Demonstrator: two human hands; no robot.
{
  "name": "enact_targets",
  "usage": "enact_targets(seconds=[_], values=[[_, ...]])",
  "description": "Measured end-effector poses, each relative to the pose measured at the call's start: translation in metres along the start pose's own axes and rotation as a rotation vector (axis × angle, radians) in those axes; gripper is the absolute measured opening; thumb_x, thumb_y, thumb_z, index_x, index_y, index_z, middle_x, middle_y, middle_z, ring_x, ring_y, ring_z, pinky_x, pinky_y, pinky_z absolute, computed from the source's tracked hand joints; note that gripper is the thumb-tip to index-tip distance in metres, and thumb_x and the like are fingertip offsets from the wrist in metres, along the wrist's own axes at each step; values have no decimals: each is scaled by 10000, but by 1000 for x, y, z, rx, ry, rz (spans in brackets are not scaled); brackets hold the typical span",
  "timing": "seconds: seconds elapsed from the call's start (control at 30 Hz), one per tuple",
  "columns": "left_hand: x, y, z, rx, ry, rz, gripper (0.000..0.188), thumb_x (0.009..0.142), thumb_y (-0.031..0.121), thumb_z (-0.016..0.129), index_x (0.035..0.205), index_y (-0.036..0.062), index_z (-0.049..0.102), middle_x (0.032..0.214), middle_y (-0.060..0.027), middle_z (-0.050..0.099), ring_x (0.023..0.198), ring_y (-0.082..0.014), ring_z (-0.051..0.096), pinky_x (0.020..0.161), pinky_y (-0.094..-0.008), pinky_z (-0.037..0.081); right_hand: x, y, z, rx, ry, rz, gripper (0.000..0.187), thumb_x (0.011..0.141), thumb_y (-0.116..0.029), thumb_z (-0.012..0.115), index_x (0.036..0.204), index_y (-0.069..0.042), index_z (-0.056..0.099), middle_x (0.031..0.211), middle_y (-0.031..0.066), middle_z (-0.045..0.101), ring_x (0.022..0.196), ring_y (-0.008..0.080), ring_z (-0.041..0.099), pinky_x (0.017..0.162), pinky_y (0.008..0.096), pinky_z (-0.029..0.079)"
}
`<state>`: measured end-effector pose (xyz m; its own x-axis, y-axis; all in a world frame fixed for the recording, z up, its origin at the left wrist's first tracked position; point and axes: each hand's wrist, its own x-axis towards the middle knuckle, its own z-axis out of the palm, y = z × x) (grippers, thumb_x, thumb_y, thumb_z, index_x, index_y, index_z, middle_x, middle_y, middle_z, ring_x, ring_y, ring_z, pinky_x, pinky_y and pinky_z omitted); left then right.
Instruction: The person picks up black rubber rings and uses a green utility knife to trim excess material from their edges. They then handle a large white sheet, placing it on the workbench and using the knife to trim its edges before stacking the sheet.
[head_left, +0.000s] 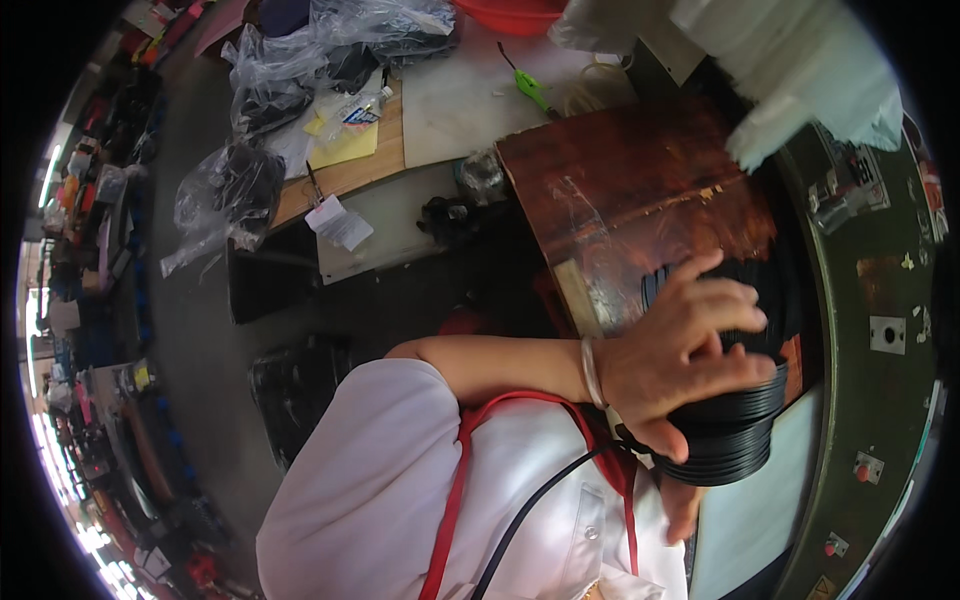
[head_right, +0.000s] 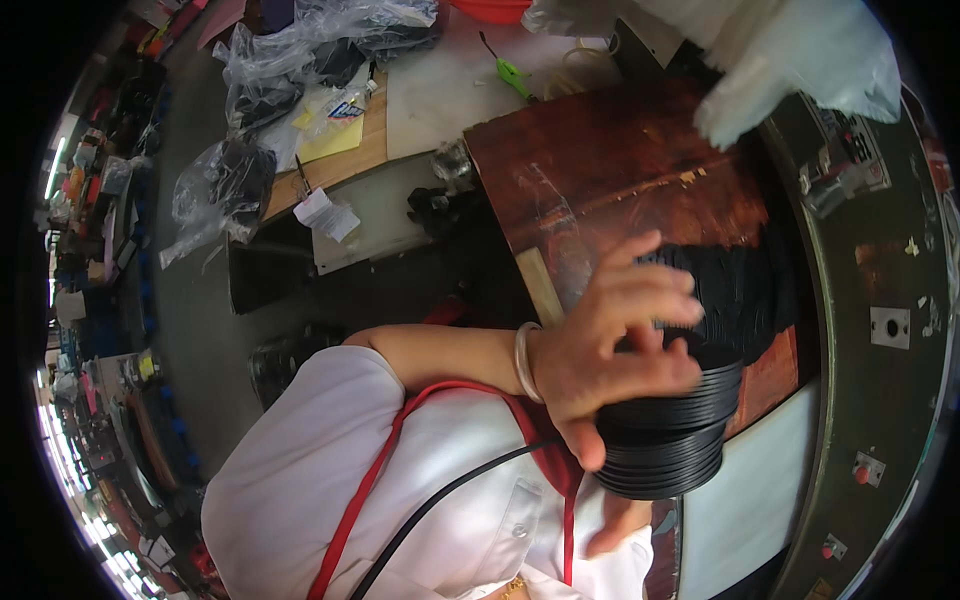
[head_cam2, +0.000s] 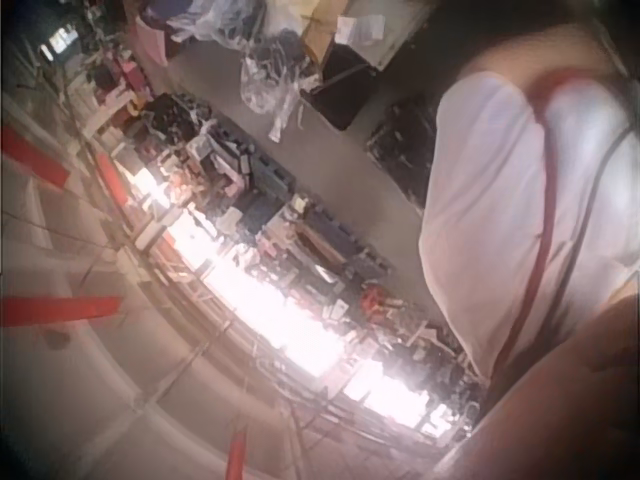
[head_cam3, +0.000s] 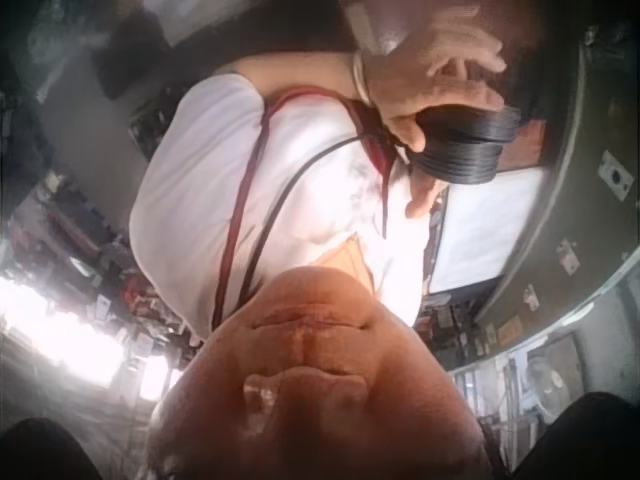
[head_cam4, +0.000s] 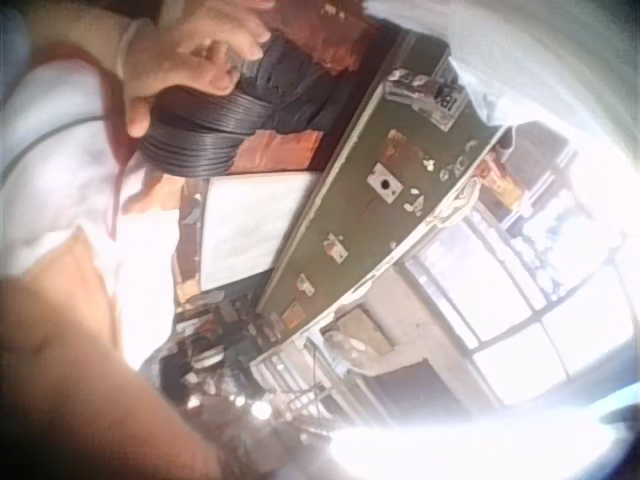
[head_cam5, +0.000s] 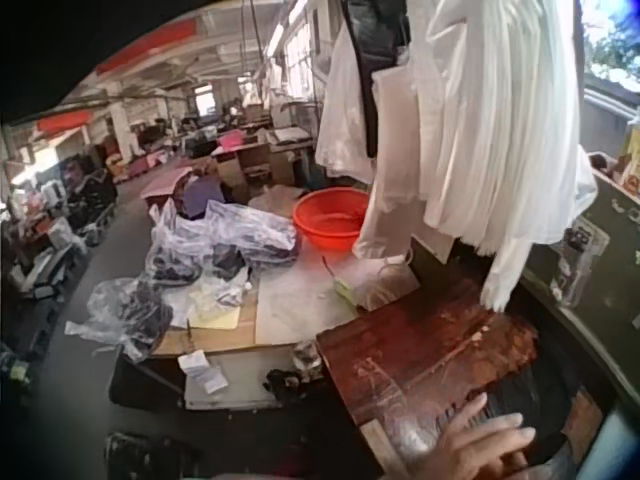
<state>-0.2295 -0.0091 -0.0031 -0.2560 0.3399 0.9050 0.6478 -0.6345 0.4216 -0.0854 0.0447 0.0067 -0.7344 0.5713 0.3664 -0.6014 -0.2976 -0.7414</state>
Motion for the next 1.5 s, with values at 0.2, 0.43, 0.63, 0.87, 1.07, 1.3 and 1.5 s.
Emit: enact_targets(seconds=[0.2, 0.43, 0.63, 0.87, 1.07, 1.3, 1.5], values=[[7, -76, -121, 118, -23, -1, 835, 839, 803, 330, 1129, 70, 603, 1099, -207, 538, 1028, -357, 535, 982, -584, 342, 51, 47, 62, 29, 158, -98, 1366, 639, -865, 570, 1501, 52, 38, 1531, 318, 152, 1404, 422, 263, 1157, 493, 201], [-65, -334, -279, 858, -497, -720, 448, 886, 302, 615, 1246, 38, 585, 1196, -216, 620, 1114, -367, 583, 944, -432, 460, 90, 92, 83, -71, 204, -222, 1152, 737, -750, 584, 1471, 35, 167, 1516, 220, 255, 1367, 321, 329, 1126, 437, 263], [-41, -381, -140, 357, -741, -516, 474, 869, 320, 634, 1237, 25, 585, 1162, -211, 636, 1080, -349, 600, 906, -420, 478, 68, 105, 121, -255, 201, -428, 917, 841, -604, 608, 1420, 47, 321, 1485, 148, 347, 1339, 214, 360, 1107, 364, 275], [-43, -226, -52, -361, -1084, -317, 476, 850, 303, 667, 1221, 16, 587, 1148, -190, 643, 1060, -322, 608, 891, -395, 482, -2, 122, 128, -688, 749, -386, 811, 881, -583, 568, 1338, 68, 407, 1295, 134, 519, 1160, 195, 491, 982, 326, 401], [-23, -141, -48, -611, -1253, -311, 479, 835, 289, 695, 1207, 8, 589, 1137, -172, 649, 1042, -299, 615, 878, -373, 485, -77, 165, 81, -108, 801, -931, 584, 923, -452, 564, 1248, 29, 498, 1255, 157, 565, 1200, 300, 498, 1048, 414, 352], [-5, -151, -64, -541, -1225, -393, 484, 816, 273, 728, 1191, -2, 592, 1124, -151, 656, 1022, -272, 623, 863, -348, 489, -100, 146, 61, -107, 777, -991, 582, 921, -453, 564, 1249, 23, 497, 1261, 146, 564, 1203, 293, 496, 1046, 414, 353], [45, -119, -98, -519, -1179, -481, 490, 800, 259, 757, 1177, -10, 594, 1112, -134, 662, 1004, -249, 630, 850, -327, 492, -77, 73, 109, -207, 854, -1078, 392, 874, -351, 672, 1125, -78, 546, 1134, 78, 598, 1099, 217, 537, 953, 384, 417]])
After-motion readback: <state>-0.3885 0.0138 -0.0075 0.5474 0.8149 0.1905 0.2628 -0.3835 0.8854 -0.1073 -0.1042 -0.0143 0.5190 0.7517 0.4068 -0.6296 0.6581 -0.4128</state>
